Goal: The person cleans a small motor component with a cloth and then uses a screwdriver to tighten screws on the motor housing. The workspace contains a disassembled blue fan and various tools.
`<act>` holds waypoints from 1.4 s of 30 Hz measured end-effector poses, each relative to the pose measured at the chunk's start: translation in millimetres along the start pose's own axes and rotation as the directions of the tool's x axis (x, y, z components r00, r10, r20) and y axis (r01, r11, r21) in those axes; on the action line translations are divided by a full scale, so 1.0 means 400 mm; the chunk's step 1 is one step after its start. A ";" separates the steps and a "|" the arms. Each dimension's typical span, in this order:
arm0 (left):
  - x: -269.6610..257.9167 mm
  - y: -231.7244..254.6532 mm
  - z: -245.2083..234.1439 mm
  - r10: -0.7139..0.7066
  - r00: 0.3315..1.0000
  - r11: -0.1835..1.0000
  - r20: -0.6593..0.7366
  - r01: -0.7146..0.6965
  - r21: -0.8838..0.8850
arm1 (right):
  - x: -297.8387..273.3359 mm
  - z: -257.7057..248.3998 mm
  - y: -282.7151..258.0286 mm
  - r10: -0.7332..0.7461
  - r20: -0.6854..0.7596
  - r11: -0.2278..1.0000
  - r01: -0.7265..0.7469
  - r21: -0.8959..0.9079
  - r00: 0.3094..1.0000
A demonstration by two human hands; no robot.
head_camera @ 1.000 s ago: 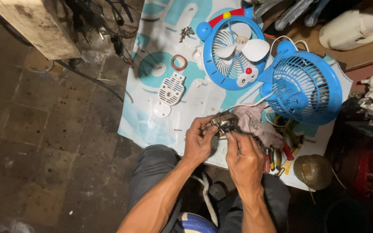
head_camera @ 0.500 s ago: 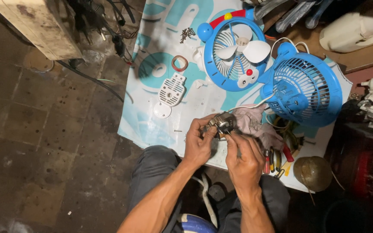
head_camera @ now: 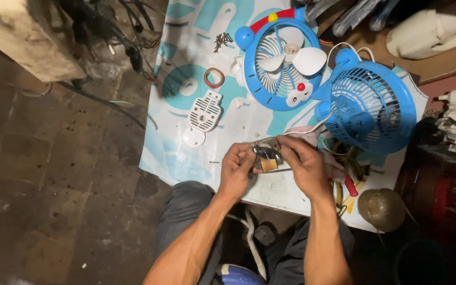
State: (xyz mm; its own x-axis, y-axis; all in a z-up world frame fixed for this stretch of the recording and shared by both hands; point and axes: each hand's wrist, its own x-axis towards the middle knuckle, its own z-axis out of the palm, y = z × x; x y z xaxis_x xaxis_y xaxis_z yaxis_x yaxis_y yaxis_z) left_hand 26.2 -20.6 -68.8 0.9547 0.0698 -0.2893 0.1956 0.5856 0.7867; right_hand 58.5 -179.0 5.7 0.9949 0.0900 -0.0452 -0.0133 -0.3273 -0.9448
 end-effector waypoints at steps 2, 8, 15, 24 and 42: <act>0.006 0.013 0.001 0.003 1.000 1.000 0.003 -0.004 0.023 | 0.011 -0.005 0.009 0.015 0.021 0.999 -0.016 0.052 1.000; 0.006 0.026 0.007 -0.018 1.000 1.000 0.022 0.018 0.018 | 0.017 -0.011 0.023 0.011 0.108 0.986 -0.029 0.162 0.994; 0.000 0.023 0.012 -0.025 0.999 0.999 0.040 0.023 0.039 | 0.009 -0.027 0.049 -0.051 0.082 0.984 0.036 0.172 0.995; 0.006 0.037 0.015 -0.056 0.997 0.998 -0.059 0.058 0.037 | -0.012 -0.017 -0.010 -0.172 -0.160 0.985 0.168 -0.038 0.972; -0.007 0.106 0.044 -0.143 0.990 0.987 0.001 0.143 0.070 | -0.017 0.014 -0.058 -0.409 -0.036 0.860 0.372 -0.349 0.912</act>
State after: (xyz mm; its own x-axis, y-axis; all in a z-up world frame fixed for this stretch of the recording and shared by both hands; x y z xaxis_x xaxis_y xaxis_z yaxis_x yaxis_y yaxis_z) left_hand 35.8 -10.0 -25.1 0.9170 -0.0154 -0.3985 0.3451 0.5315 0.7736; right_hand 51.6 -166.5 26.1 0.9161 0.1822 0.3571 0.3937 -0.5766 -0.7159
